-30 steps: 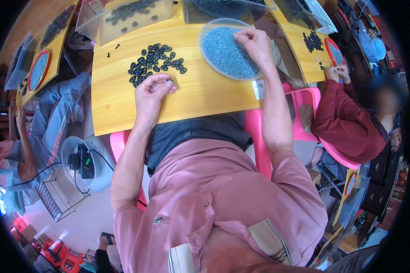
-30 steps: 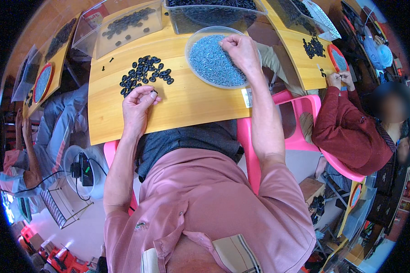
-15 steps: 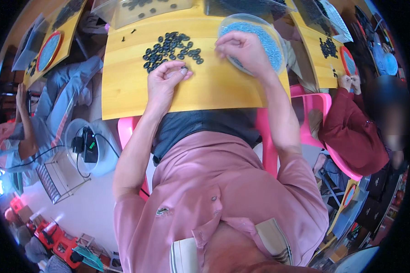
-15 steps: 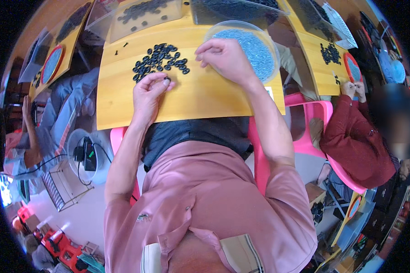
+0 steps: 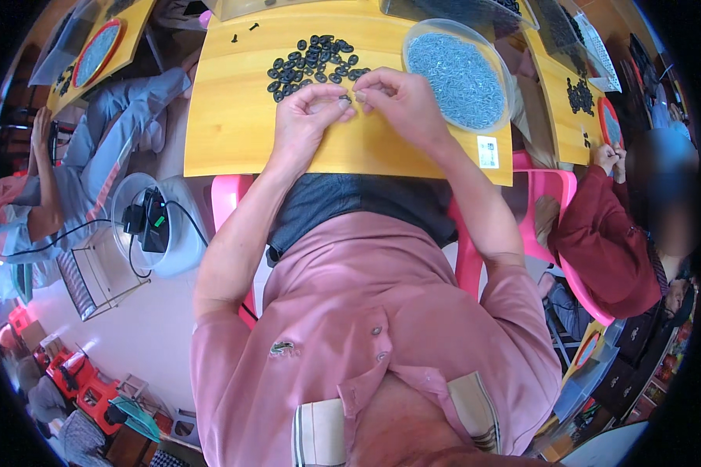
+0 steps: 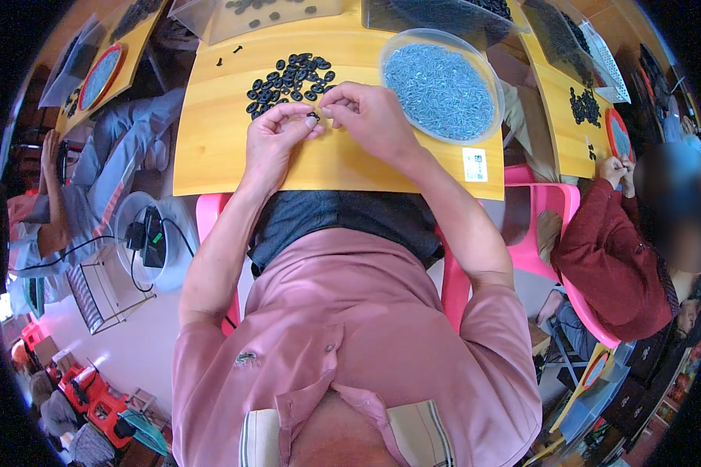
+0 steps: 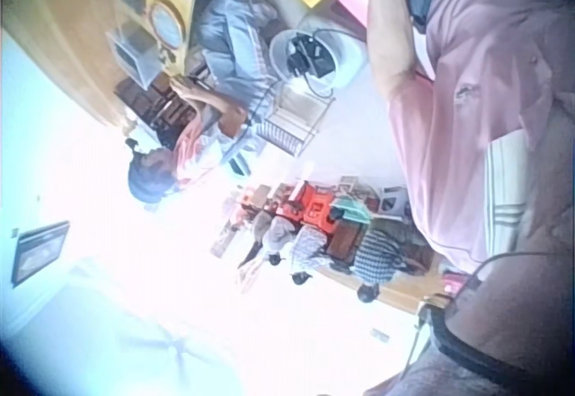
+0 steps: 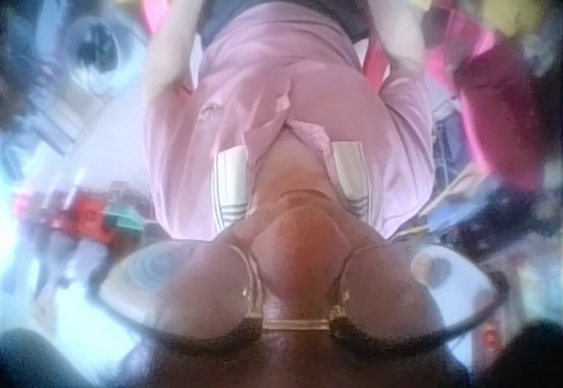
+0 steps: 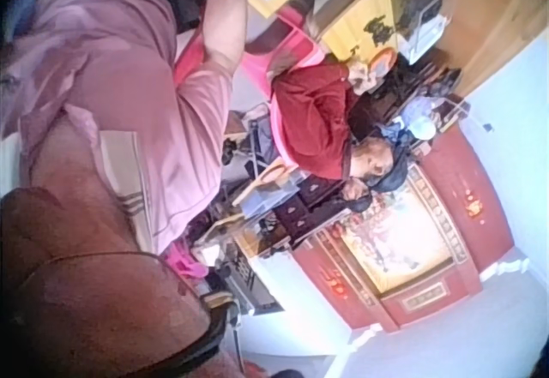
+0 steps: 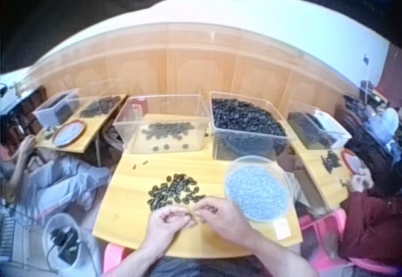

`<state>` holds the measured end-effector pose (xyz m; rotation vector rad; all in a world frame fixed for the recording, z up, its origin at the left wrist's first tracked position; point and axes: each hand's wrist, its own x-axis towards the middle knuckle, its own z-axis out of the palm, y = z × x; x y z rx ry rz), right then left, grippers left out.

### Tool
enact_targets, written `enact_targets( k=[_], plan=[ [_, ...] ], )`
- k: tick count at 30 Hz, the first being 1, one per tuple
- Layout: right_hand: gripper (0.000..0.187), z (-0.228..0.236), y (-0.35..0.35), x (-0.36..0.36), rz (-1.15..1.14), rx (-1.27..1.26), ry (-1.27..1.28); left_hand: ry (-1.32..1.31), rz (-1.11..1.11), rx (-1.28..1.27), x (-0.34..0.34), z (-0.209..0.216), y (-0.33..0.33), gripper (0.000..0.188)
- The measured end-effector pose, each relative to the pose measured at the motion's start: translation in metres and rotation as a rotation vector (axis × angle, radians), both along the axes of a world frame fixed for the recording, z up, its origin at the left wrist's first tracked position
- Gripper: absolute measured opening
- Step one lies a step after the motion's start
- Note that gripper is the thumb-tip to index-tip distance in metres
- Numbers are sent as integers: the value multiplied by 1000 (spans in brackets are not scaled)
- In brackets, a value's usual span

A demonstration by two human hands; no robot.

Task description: The person assembles plastic components by inserting small metal pins into them by hand.

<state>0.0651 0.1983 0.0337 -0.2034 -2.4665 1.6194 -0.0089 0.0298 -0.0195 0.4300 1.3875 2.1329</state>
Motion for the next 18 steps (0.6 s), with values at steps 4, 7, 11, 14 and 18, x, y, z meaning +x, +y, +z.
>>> enact_targets(
  k=[4, 7, 11, 14, 18],
  plan=[
    [16, -2, -3, 0, 30, 33, 21, 7, 3, -10, 0, -1, 0, 17],
    [17, -6, -3, -1, 18, 38, 47, 11, -1, 2, 0, -1, 1, 17],
    [17, -5, -4, -1, 14, 88, 44, -5, -13, 31, -1, -1, 1, 16],
    [17, -7, -5, -1, -2, 77, 40, 11, -16, 19, 0, 1, 0, 17],
    [18, -7, -4, -1, -1, 97, 33, 17, -7, 16, 0, 1, 0, 17]
  ],
)
